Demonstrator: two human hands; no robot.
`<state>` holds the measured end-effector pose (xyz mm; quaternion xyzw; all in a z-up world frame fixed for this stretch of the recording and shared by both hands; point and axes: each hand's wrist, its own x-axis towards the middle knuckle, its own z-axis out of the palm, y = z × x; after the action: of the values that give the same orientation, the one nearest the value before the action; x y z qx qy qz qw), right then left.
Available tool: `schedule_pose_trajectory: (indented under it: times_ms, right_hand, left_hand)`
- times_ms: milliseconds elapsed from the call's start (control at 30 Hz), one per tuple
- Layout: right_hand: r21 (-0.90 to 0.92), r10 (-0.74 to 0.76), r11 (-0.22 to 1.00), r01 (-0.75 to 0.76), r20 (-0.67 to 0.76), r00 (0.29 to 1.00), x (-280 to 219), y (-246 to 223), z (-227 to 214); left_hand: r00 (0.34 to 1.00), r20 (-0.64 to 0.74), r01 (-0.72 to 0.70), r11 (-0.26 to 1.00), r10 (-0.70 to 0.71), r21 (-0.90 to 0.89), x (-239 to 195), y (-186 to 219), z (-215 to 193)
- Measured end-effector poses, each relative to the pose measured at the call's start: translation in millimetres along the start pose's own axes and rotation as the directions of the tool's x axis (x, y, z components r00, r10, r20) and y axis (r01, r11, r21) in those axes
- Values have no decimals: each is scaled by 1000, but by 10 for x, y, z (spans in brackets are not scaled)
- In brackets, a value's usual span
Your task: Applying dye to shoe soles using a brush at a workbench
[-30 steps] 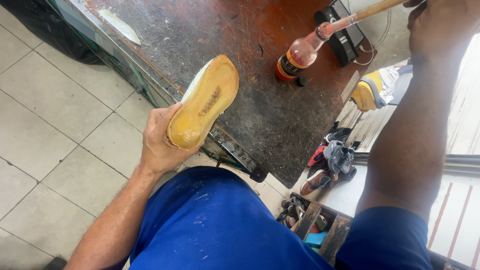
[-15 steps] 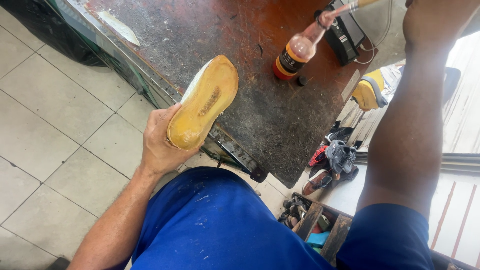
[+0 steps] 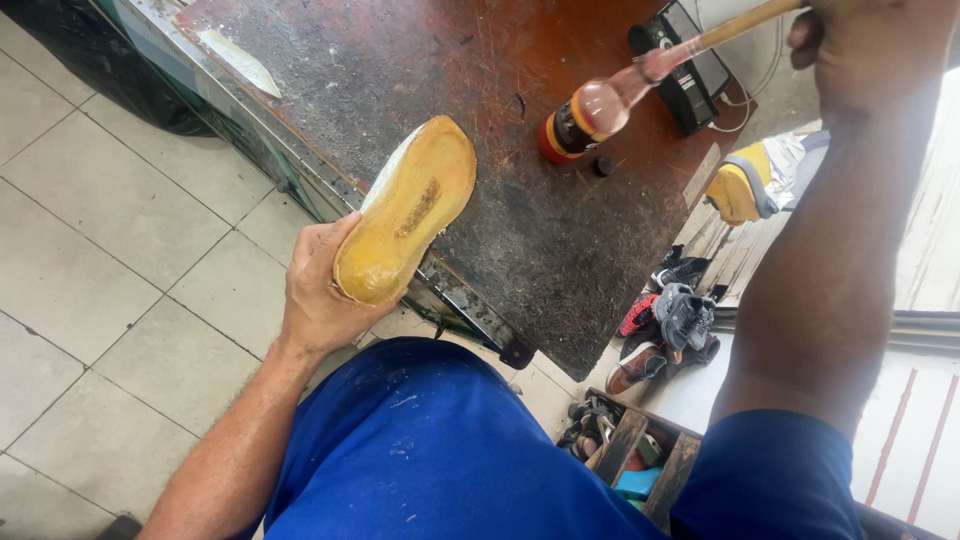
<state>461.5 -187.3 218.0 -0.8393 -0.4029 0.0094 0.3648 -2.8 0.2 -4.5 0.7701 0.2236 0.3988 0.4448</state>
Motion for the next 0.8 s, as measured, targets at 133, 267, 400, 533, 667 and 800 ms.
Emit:
schedule_pose_trajectory:
  times_ms: [133,267,400,533,667,800]
  right_hand:
    - [-25,21,1000,-20,50,999,-164,-360,111]
    - [28,189,980,-195,140,972,-221,-704,314]
    - [133,211,962,-236,182,960,-203,-633,364]
    - [201,197,950,-240,210,958,-190,-583,369]
    - [-220,-282,896,385,387,878,-68,-307,417]
    - [-57,-82,993,106,325,942,-172,-670,557]
  left_hand:
    - [993,98,-76,992,66,102,-26,-37,-31]
    - [993,96,-84,991,74,106,-27,-58,-26]
    - [994,90,-72,992,62,107,-23,-40,-17]
    - [995,81,-69,993,61,94,-33,-45,-9]
    - [994,80,-78,994,71,83,-28,-43,-13]
    - [995,77,-68,994,61,90,-19,-15,-12]
